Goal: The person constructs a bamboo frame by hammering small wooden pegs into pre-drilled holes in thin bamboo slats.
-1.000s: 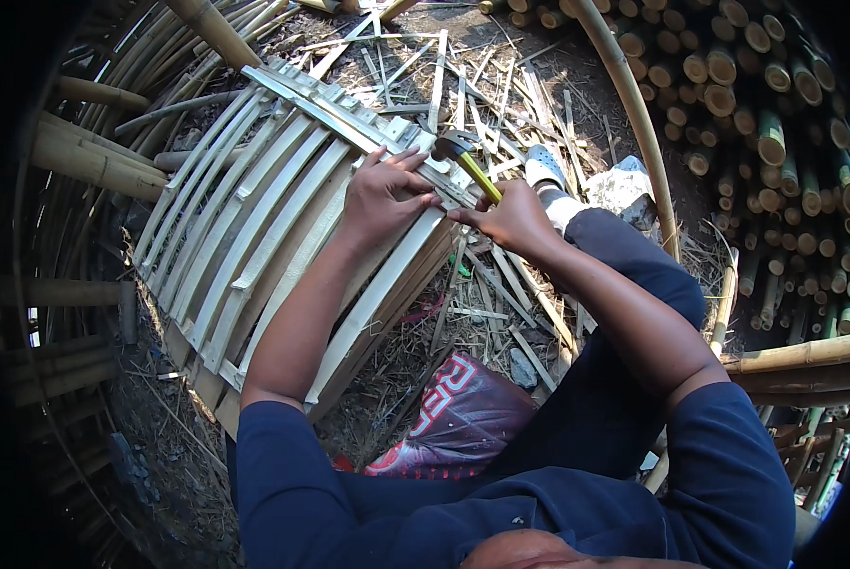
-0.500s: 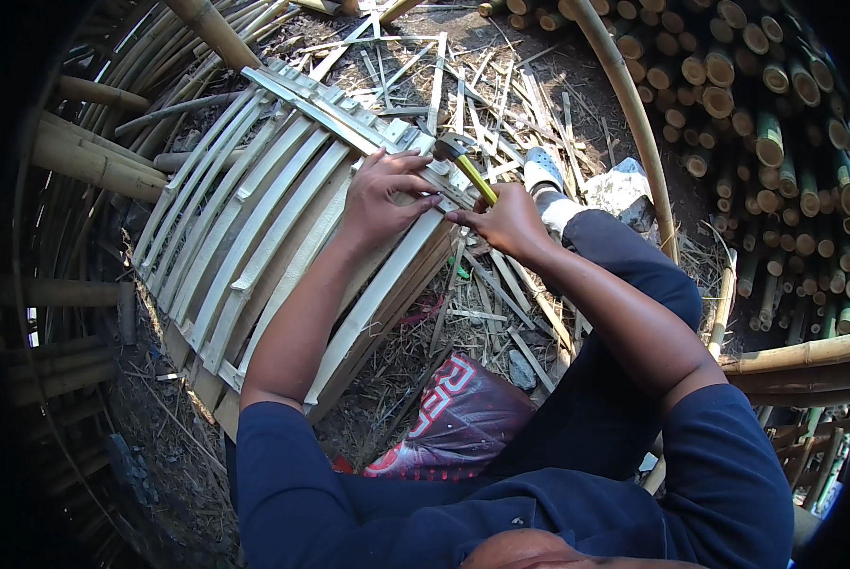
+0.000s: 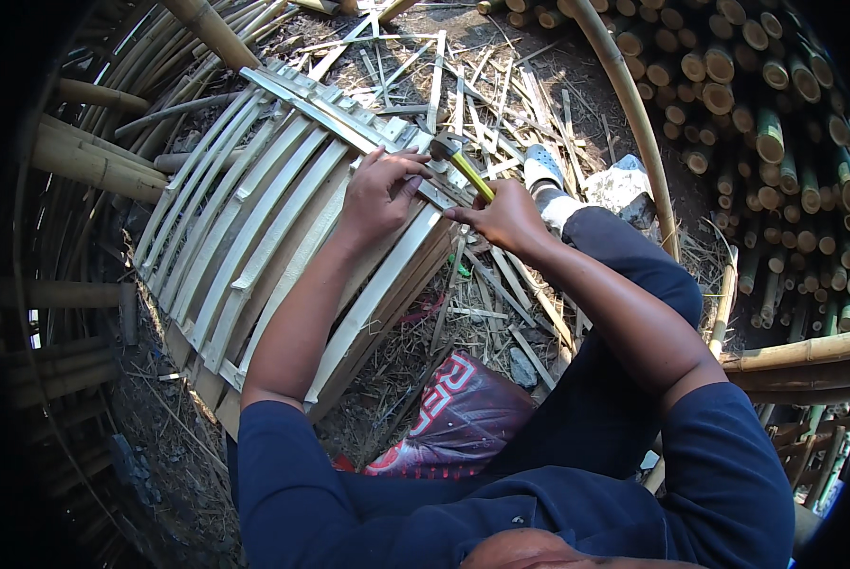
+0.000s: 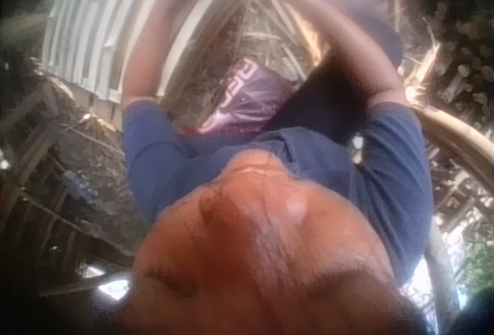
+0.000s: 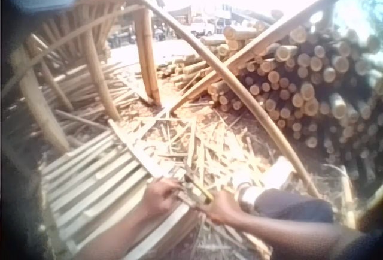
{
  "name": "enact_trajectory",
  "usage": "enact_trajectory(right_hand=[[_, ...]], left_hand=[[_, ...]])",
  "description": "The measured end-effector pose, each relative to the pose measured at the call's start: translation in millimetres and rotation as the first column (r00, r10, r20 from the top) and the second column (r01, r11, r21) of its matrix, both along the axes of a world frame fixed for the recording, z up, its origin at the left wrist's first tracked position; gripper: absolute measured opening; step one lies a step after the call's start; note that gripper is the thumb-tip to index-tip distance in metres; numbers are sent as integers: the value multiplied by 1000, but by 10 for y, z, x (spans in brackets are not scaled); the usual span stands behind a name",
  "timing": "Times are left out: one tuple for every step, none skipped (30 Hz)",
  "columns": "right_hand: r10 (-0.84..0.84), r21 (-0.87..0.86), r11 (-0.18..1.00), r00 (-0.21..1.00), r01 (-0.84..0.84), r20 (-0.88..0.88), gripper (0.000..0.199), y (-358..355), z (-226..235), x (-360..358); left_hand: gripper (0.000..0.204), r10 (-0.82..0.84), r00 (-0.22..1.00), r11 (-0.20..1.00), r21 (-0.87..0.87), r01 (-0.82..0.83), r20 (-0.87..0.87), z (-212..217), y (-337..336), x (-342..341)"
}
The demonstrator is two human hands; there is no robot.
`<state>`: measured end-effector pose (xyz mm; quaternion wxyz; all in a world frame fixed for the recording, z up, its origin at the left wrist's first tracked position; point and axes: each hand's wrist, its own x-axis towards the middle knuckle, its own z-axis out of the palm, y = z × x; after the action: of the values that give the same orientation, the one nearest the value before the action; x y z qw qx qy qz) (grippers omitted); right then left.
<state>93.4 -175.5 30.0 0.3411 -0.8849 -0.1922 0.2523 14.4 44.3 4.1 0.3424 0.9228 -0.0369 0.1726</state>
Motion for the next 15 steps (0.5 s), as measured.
enact_trajectory(right_hand=[[2, -1, 1000, 1000, -2, 10, 53, 0, 2, -3], [4, -1, 1000, 1000, -4, 21, 53, -1, 5, -4], [11, -21, 1000, 1000, -11, -10, 54, -6, 14, 9], [16, -40, 999, 999, -18, -39, 56, -9, 56, 26], [20, -60, 998, 997, -24, -69, 59, -14, 82, 40], [26, -39, 999, 997, -29, -69, 59, -33, 71, 57], [36, -16, 999, 997, -37, -68, 61, -37, 88, 65], [45, 7, 999, 997, -45, -66, 62, -45, 106, 74], [33, -34, 999, 997, -35, -70, 64, -74, 133, 97], [28, -72, 997, 997, -33, -77, 66, -58, 313, 70], [23, -114, 993, 996, -32, -82, 69, -45, 472, 32], [33, -29, 999, 995, -36, -95, 77, -69, 575, -31], [35, -59, 997, 993, -42, -113, 78, -125, 604, -26], [38, -88, 995, 991, -50, -132, 80, -170, 620, -14], [41, -118, 991, 988, -59, -151, 81, -207, 622, -6]], left_hand=[[22, 2, 1000, 1000, 14, -2, 17, 4, -3, 2], [25, 3, 999, 1000, 28, -4, 34, 9, -8, 7], [27, 4, 999, 999, 42, -6, 52, 14, -16, 14], [28, 22, 996, 997, 67, -28, 85, 24, -42, 20], [30, 39, 992, 995, 92, -50, 118, 34, -79, 26], [31, 55, 987, 991, 115, -73, 152, 42, -110, 33], [33, 59, 988, 981, 176, -84, 144, 35, -111, 30], [36, 62, 989, 967, 237, -94, 137, 9, -111, 32], [38, 66, 989, 950, 296, -102, 129, -15, -112, 41], [40, 77, 990, 936, 334, -114, 123, -47, -87, 31], [41, 88, 989, 921, 370, -126, 117, -83, -65, 20], [43, 101, 989, 904, 405, -138, 111, -117, -33, 0], [43, 98, 991, 914, 387, -125, 90, -92, -55, 25], [43, 95, 993, 923, 369, -113, 68, -66, -66, 44], [43, 92, 995, 931, 351, -103, 47, -38, -69, 56]])
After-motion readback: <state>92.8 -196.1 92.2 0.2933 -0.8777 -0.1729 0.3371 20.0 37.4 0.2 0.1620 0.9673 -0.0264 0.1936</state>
